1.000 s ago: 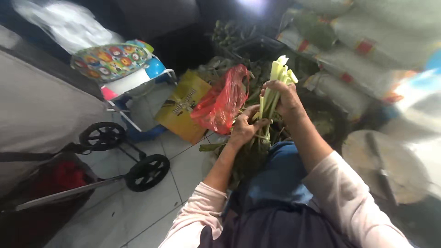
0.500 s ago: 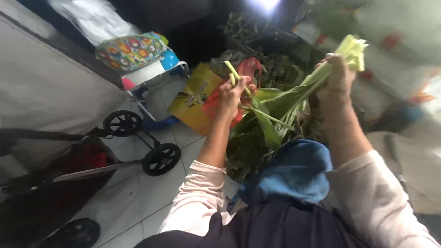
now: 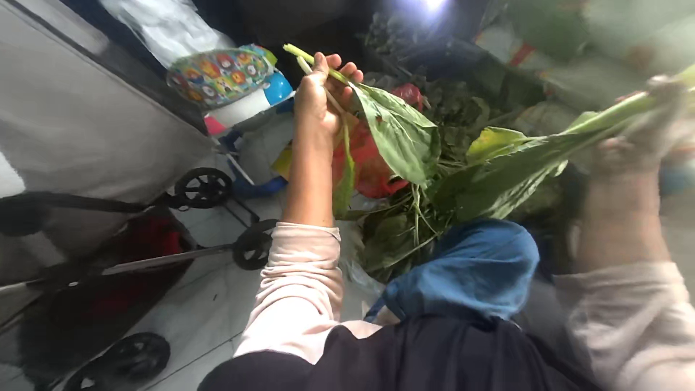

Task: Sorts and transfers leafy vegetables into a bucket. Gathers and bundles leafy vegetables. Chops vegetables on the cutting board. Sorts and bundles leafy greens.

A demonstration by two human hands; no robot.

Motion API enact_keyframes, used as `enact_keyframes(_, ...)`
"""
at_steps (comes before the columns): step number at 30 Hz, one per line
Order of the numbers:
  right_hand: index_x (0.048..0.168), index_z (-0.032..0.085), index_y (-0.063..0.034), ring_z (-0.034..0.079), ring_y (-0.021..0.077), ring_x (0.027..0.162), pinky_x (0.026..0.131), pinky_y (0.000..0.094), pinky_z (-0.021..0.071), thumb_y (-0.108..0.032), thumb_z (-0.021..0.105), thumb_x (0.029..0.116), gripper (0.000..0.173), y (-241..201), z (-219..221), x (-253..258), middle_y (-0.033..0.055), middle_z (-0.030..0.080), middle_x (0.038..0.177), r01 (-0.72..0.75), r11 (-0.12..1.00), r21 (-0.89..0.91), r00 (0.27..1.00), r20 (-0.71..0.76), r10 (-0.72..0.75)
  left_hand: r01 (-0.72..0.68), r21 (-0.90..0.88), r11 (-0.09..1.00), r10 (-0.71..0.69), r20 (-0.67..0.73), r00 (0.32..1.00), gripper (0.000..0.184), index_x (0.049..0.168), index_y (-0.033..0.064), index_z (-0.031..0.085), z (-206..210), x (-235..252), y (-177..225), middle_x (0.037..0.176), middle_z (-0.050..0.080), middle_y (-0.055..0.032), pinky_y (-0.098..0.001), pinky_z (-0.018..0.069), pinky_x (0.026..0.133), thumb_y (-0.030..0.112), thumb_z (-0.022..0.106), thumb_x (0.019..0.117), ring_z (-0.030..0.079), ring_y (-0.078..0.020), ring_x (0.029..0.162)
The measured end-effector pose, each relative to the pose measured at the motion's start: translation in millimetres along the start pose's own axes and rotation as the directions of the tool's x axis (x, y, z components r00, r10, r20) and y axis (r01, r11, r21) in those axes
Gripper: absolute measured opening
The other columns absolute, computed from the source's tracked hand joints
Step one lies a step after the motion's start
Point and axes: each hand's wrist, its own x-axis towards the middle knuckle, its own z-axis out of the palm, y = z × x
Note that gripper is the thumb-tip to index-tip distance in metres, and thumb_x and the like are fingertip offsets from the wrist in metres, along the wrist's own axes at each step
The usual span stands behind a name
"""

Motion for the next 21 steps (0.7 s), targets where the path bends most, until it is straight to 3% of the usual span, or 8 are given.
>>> enact_keyframes(2, 0.125, 0.041, -0.0082, 0.066, 0.0182, 0.072, 0.068, 0.0364, 0.062, -0.008, 0.061, 0.0994, 0.033, -4, -6, -4, 0.0074, 0.06, 0.085, -0.072, 0.997, 0.041, 0.997, -0.002, 0.072, 0.003, -0.029, 1.0, -0.004, -0.025, 1.0, 0.033, 0.122, 0.0003, 0.054, 2, 2, -3, 0.088, 0.072, -0.0123, -0.0299, 0.0644, 0.07, 0.026, 0.033, 0.1144, 0.075, -0.0206, 0.076)
enact_keyframes(5, 0.104, 0.05, -0.0112, 0.063, 0.0138, 0.069, 0.068, 0.0318, 0.0599, -0.013, 0.048, 0.1044, 0.003, -10, -14, -10, 0.0034, 0.059, 0.077, -0.122, 0.989, 0.083, 0.99, 0.086, 0.114, -0.011, 0.103, 0.995, 0.011, -0.001, 1.0, 0.036, 0.123, 0.0035, 0.058, 15, -6, -12, 0.088, 0.073, -0.0093, -0.029, 0.0627, 0.065, 0.029, 0.034, 0.1143, 0.075, -0.0192, 0.076)
enact_keyframes(8, 0.094, 0.05, -0.0119, 0.066, 0.0152, 0.065, 0.064, 0.0341, 0.061, -0.013, 0.039, 0.1013, 0.013, -8, -25, -10, 0.0033, 0.063, 0.073, -0.057, 0.992, 0.116, 0.979, 0.203, 0.033, -0.112, 0.348, 0.931, 0.055, 0.169, 0.984, 0.036, 0.117, 0.0079, 0.063, 25, -18, -22, 0.073, 0.066, 0.0015, -0.0219, 0.0538, 0.055, 0.027, 0.033, 0.114, 0.065, -0.0097, 0.062)
enact_keyframes(10, 0.094, 0.051, -0.0127, 0.067, 0.0168, 0.067, 0.064, 0.036, 0.0606, -0.016, 0.036, 0.1016, 0.017, -8, -30, -10, 0.0038, 0.065, 0.074, -0.057, 0.987, 0.149, 0.969, 0.245, 0.02, -0.229, 0.454, 0.861, 0.064, 0.349, 0.935, 0.026, 0.11, 0.0089, 0.065, 34, -27, -28, 0.066, 0.057, 0.0081, -0.0183, 0.0475, 0.051, 0.02, 0.042, 0.111, 0.054, -0.0034, 0.053)
enact_keyframes(12, 0.097, 0.054, -0.0118, 0.068, 0.0175, 0.067, 0.066, 0.0372, 0.0613, -0.018, 0.033, 0.1027, 0.022, -12, -29, -13, 0.0043, 0.067, 0.075, -0.071, 0.982, 0.174, 0.965, 0.261, 0.023, -0.331, 0.512, 0.793, 0.02, 0.521, 0.853, 0.01, 0.108, 0.0086, 0.064, 48, -38, -36, 0.071, 0.057, 0.0099, -0.0156, 0.0447, 0.049, 0.013, 0.057, 0.1029, 0.049, 0.0009, 0.053)
enact_keyframes(15, 0.099, 0.057, -0.0112, 0.068, 0.0167, 0.067, 0.067, 0.0363, 0.0611, -0.021, 0.034, 0.1015, 0.025, -10, -31, -13, 0.0029, 0.068, 0.074, -0.121, 0.968, 0.219, 0.938, 0.344, 0.039, -0.398, 0.61, 0.685, -0.149, 0.652, 0.743, 0.026, 0.117, 0.0045, 0.067, 73, -50, -54, 0.08, 0.063, 0.0042, -0.0176, 0.042, 0.05, 0.014, 0.072, 0.0936, 0.05, -0.0005, 0.056)
enact_keyframes(18, 0.1, 0.057, -0.0103, 0.067, 0.0158, 0.066, 0.066, 0.0356, 0.0602, -0.024, 0.034, 0.1017, 0.027, -10, -33, -14, 0.0025, 0.066, 0.073, -0.186, 0.941, 0.282, 0.924, 0.376, 0.07, -0.387, 0.635, 0.668, -0.258, 0.686, 0.68, 0.022, 0.121, 0.0036, 0.066, 95, -51, -66, 0.084, 0.064, -0.0003, -0.0182, 0.0439, 0.048, 0.016, 0.061, 0.1031, 0.05, -0.0023, 0.053)
enact_keyframes(21, 0.099, 0.059, -0.0106, 0.066, 0.0154, 0.067, 0.067, 0.0345, 0.0596, -0.026, 0.035, 0.1021, 0.028, -13, -41, -16, 0.0026, 0.065, 0.073, -0.222, 0.931, 0.29, 0.918, 0.383, 0.1, -0.294, 0.585, 0.756, -0.278, 0.693, 0.665, 0.028, 0.126, 0.0039, 0.062, 107, -48, -66, 0.084, 0.063, 0.0004, -0.0178, 0.0465, 0.05, 0.021, 0.047, 0.1105, 0.053, -0.0037, 0.056)
